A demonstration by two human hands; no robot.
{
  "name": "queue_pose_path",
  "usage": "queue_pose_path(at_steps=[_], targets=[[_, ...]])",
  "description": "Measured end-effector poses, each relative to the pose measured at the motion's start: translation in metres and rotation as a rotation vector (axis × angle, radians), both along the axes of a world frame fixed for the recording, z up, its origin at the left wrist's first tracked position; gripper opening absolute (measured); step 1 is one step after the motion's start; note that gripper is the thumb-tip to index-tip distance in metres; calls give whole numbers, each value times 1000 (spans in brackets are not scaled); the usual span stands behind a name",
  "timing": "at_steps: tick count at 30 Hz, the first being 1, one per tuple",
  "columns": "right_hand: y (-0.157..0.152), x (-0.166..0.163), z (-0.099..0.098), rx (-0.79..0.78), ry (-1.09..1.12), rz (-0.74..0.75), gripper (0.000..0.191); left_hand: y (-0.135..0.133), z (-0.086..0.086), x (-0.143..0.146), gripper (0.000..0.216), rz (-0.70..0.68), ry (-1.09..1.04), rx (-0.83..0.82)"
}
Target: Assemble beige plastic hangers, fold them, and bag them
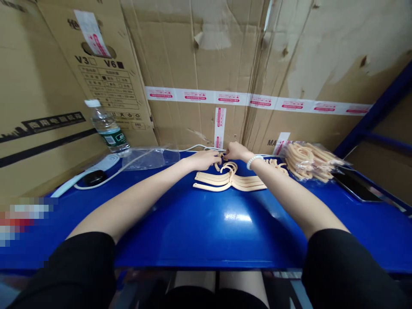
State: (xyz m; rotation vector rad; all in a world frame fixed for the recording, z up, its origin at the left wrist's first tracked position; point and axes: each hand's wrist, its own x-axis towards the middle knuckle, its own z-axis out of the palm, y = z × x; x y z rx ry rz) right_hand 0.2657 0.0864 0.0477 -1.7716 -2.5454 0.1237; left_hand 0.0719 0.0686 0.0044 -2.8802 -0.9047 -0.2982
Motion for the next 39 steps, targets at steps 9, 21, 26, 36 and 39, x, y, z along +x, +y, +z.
queue_pose_path(at_steps=[9,21,26,36,39], targets=[[19,-11,-8,-144,29,-132,25,5,-19,-4,28,-42,-107,-60],[-65,70,10,151,746,-168,32,-69,-14,-15,25,-112,-564,34],[-114,71,-30,-41,1077,-110,42,-116,-32,10,13,-72,-1046,-303],[-150,58,-57,-639,1576,-52,35,-139,-46,23,50,102,-1351,-1039],[-152,56,-59,-756,1582,-62,32,-136,-49,22,31,116,-1362,-1066]])
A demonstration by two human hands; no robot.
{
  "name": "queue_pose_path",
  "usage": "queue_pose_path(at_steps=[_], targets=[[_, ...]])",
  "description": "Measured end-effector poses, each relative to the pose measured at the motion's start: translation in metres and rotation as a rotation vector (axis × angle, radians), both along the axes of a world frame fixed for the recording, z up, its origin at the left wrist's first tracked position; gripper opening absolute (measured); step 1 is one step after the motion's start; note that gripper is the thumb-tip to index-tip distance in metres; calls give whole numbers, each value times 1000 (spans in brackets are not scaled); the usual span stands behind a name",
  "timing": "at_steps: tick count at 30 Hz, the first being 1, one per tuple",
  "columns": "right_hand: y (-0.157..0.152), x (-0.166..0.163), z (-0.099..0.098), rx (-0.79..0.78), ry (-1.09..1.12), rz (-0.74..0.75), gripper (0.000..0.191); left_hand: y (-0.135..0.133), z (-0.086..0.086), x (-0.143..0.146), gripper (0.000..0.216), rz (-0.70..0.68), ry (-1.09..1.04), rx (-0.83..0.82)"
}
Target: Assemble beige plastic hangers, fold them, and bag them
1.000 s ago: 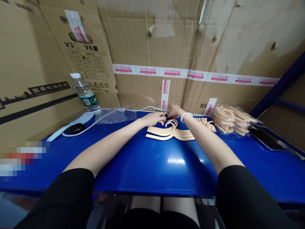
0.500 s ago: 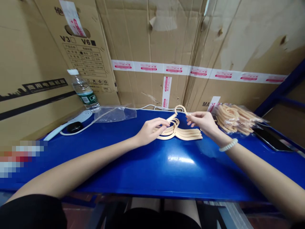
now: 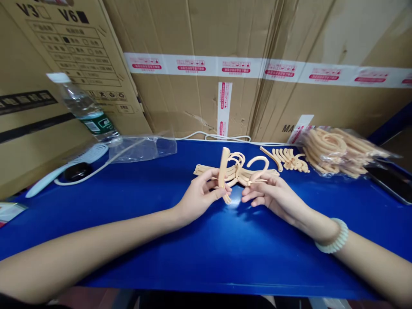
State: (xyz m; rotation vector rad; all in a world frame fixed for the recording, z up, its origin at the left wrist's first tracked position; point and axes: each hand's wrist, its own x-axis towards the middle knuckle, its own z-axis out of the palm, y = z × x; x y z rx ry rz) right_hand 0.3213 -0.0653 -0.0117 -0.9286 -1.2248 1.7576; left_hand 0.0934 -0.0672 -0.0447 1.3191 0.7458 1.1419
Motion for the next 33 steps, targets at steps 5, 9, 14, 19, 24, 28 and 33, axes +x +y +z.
queue_pose_path(at_steps=[5,9,14,19,24,28,33], targets=[[-5,-4,-4,-35,57,62,27,0,2,0,21,49,27,85],[-9,-6,-6,-44,54,71,24,-5,6,0,19,70,127,183],[-9,-6,-7,-46,27,45,24,-10,7,0,19,103,130,194],[-8,-6,-6,-67,2,38,25,-10,5,-2,20,110,140,259],[-9,-7,-6,-76,19,25,24,-10,5,-4,21,92,146,352],[-9,-7,-7,-87,99,26,21,-11,7,-3,22,66,128,387],[-8,-7,-9,-121,149,45,22,-12,8,-2,22,61,111,382]])
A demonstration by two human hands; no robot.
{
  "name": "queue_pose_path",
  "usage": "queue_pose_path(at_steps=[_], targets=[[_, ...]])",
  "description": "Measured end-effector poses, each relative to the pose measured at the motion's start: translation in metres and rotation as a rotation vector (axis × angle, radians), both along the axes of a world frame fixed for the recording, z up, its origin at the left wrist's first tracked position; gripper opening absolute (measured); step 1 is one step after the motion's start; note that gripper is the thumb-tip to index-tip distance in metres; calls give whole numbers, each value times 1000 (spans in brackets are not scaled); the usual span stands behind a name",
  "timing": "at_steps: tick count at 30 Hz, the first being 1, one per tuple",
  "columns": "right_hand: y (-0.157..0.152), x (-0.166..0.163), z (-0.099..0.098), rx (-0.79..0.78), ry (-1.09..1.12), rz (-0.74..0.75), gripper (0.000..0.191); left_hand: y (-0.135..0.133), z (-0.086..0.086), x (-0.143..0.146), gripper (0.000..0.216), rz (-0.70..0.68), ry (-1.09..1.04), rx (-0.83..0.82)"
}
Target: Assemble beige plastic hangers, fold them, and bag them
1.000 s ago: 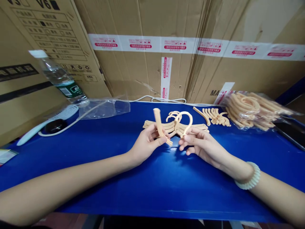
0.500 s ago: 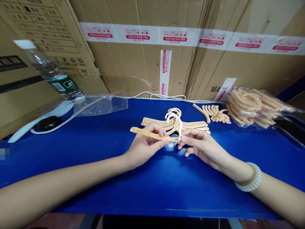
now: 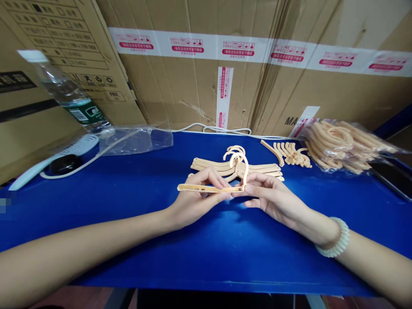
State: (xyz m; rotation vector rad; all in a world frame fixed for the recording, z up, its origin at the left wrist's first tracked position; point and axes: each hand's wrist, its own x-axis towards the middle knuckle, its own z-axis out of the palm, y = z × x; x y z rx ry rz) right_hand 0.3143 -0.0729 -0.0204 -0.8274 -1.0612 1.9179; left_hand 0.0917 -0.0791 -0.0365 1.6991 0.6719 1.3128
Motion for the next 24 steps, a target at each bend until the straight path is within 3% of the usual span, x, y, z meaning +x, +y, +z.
queue_pose_path(at_steps=[24], targets=[[0,1,2,51,-28,40,22,-1,4,2,22,83,46,-102]])
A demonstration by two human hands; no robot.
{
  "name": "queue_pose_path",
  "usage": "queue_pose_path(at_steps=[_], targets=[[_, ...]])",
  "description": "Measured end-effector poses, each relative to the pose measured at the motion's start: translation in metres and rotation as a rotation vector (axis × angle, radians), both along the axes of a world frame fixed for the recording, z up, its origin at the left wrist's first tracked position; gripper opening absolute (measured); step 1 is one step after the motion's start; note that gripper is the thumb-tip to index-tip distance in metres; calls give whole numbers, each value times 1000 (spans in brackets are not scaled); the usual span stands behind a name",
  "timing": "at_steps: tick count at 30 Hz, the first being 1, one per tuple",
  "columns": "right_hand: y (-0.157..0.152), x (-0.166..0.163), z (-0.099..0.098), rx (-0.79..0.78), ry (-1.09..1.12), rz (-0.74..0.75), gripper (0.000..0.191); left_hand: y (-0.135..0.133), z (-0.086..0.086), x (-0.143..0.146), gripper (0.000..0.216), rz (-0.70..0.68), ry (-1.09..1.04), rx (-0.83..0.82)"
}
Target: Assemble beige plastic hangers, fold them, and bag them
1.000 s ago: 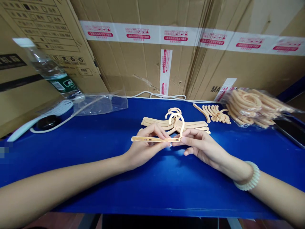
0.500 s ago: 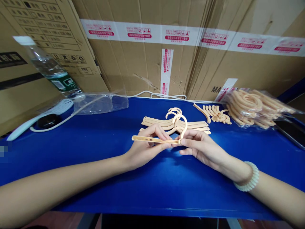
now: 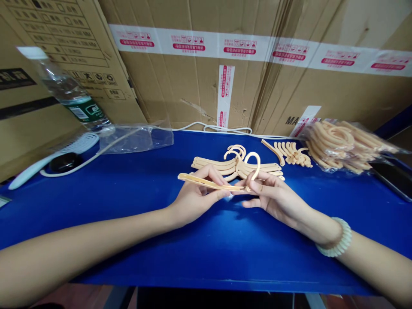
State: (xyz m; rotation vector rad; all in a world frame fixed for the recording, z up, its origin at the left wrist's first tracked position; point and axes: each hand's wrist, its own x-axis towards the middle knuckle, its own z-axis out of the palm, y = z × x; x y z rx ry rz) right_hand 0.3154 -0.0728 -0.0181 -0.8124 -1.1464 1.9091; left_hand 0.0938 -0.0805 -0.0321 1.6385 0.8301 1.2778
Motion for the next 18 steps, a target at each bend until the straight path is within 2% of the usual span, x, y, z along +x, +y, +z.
queue_pose_path(at_steps=[11,18], targets=[[0,-1,-3,1,-25,-7,25,-2,-4,1,23,-48,-17,23],[-2,-3,-6,24,-42,-23,30,-3,-7,-2,20,-52,71,152]])
